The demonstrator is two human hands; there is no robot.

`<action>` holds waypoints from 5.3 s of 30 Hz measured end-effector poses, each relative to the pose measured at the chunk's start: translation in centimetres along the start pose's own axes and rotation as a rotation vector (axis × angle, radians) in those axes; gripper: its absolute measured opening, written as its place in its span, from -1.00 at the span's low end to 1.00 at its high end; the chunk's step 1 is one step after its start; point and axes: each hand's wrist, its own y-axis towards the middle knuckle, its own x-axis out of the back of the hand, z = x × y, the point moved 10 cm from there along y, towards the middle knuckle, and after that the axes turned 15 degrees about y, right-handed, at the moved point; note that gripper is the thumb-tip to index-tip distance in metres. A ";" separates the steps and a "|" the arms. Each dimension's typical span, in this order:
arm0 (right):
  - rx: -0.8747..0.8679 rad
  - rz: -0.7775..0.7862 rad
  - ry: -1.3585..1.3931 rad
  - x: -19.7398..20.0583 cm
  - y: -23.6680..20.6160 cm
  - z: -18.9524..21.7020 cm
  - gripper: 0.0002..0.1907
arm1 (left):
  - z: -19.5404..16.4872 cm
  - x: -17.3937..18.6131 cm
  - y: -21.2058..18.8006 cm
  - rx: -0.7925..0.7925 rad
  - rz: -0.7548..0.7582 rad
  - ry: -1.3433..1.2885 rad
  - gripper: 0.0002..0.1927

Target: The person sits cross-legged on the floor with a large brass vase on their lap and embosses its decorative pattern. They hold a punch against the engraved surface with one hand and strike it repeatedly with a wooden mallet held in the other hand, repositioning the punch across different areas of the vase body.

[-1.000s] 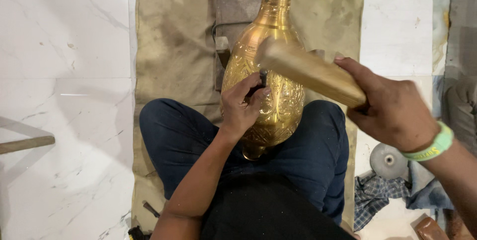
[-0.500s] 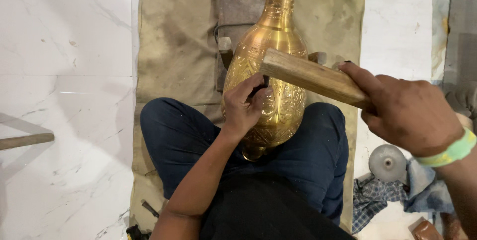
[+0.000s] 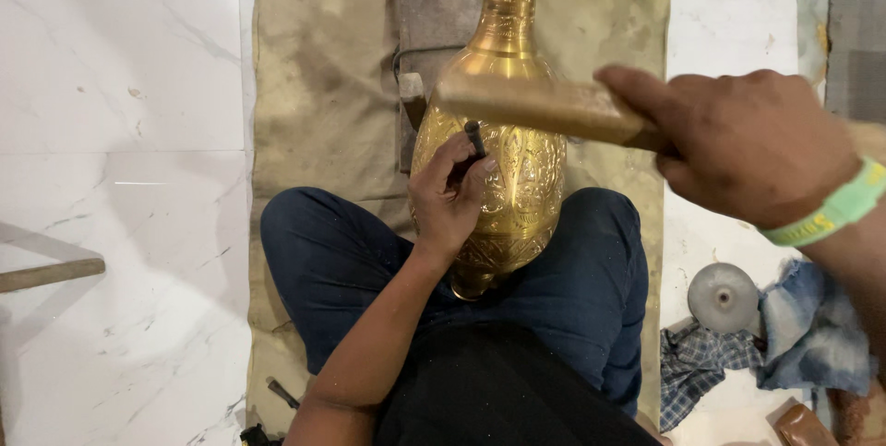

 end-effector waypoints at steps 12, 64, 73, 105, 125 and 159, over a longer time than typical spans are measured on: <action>0.152 -0.371 0.340 -3.7 -1.5 -2.0 -0.22 | 1.8 -0.9 0.6 0.064 0.069 -0.029 -0.74; 0.339 -0.807 1.599 -8.7 1.0 -4.5 -0.30 | -0.4 -6.8 5.5 -0.359 0.621 0.216 -0.47; 0.309 -0.698 1.215 -6.4 1.8 -3.4 -0.26 | -0.2 -6.5 5.2 -0.418 0.525 0.180 -0.49; 0.114 -0.558 0.938 -11.3 1.1 -6.2 -0.22 | -0.3 -7.6 5.3 -0.422 0.474 0.189 -0.53; 0.049 -0.620 0.607 -13.4 0.1 -5.9 -0.21 | 0.0 -8.7 5.6 -0.385 0.517 0.237 -0.55; 0.145 -0.695 0.789 -8.4 0.5 -6.2 -0.20 | 2.4 -9.0 5.4 -0.341 0.462 0.180 -0.51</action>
